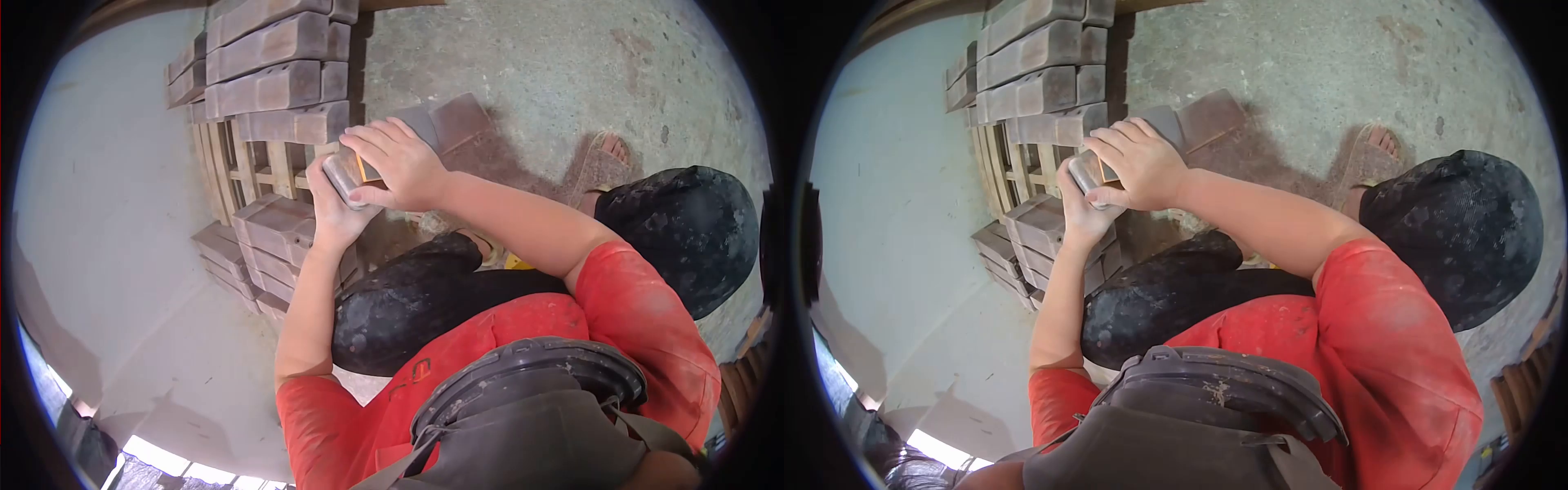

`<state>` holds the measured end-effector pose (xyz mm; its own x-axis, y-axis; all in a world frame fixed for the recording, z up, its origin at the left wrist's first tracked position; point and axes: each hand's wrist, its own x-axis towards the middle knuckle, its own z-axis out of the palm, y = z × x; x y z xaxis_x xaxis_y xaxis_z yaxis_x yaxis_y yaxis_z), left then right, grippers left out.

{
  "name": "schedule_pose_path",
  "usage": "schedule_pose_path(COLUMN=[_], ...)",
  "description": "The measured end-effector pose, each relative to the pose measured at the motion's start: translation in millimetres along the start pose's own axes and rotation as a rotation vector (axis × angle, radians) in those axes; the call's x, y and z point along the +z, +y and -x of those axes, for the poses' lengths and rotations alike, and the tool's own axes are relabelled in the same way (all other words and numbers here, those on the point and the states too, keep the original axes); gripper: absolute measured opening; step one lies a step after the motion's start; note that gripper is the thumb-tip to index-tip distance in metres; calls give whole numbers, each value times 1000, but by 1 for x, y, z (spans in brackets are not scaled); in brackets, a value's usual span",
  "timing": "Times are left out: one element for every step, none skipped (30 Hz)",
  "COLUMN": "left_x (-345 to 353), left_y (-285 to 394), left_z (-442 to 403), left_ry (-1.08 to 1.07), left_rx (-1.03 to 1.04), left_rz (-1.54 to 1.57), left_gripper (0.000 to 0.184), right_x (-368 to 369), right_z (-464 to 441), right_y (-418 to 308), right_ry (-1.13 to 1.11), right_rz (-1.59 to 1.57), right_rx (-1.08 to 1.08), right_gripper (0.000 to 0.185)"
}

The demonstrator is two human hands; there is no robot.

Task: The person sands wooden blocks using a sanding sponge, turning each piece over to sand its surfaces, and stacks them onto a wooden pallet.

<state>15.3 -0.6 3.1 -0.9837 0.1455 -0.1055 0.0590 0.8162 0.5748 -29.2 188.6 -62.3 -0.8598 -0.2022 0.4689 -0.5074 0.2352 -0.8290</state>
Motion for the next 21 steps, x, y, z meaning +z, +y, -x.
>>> schedule_pose_path(left_x=[1,1,-1,-2,-4,-4,-4,-6,-8,-8,-5,-1,2,3,4,6,8,5,-3,-2,-1], left_y=[4,8,12,16,18,18,20,27,37,42,42,40,38,40,36,32,27,26,40,36,28], left_z=[-1,-4,-6,-5,-6,-11,-13,-14,-18,-19,-18,-20,-23,-25,-25,-27,-28,-31,-32,-31,-34], left_ry=[-11,-9,7,10,28,32,31,51,59,65,81,102,116,119,116,139,159,119,66,85,111], left_rx=[-11,14,43,-22,-24,-21,-23,-35,-94,-153,-165,-180,-193,-130,-133,-58,18,-91,-172,-289,-395], left_rz=[0,-51,-104,-46,-60,-63,-66,-81,-46,-6,-12,22,59,23,30,-56,-140,-8,106,165,219], left_gripper=[100,98,96,96,96,95,94,94,94,94,94,94,94,91,91,89,87,85,84,84,84], right_x=[3,6,-1,-17,1,9,-5,-13,-6,1,7,0,-4,-8,-3,-4,-5,-5,-5,-7,-12], right_z=[3,3,4,11,52,76,74,68,61,56,53,42,25,7,-7,-21,-26,-23,-21,-21,-17], right_y=[13,27,48,82,154,207,197,181,176,172,170,135,91,46,17,-3,-16,-19,-17,-16,-16], right_ry=[32,71,-177,-425,-236,-282,-225,-175,-192,-212,-223,-312,-302,-296,-204,-115,-26,-31,-108,-175,-160], right_rz=[-75,-154,-106,-52,7,396,172,-62,-77,39,165,157,112,68,-12,-49,-83,-75,-89,-102,-90], right_rx=[-65,-137,210,553,335,74,407,735,710,910,1116,865,700,536,455,206,-40,-23,-67,-121,-124], right_gripper=[45,46,47,48,48,45,44,44,44,48,52,57,58,59,56,53,51,51,53,56,56])
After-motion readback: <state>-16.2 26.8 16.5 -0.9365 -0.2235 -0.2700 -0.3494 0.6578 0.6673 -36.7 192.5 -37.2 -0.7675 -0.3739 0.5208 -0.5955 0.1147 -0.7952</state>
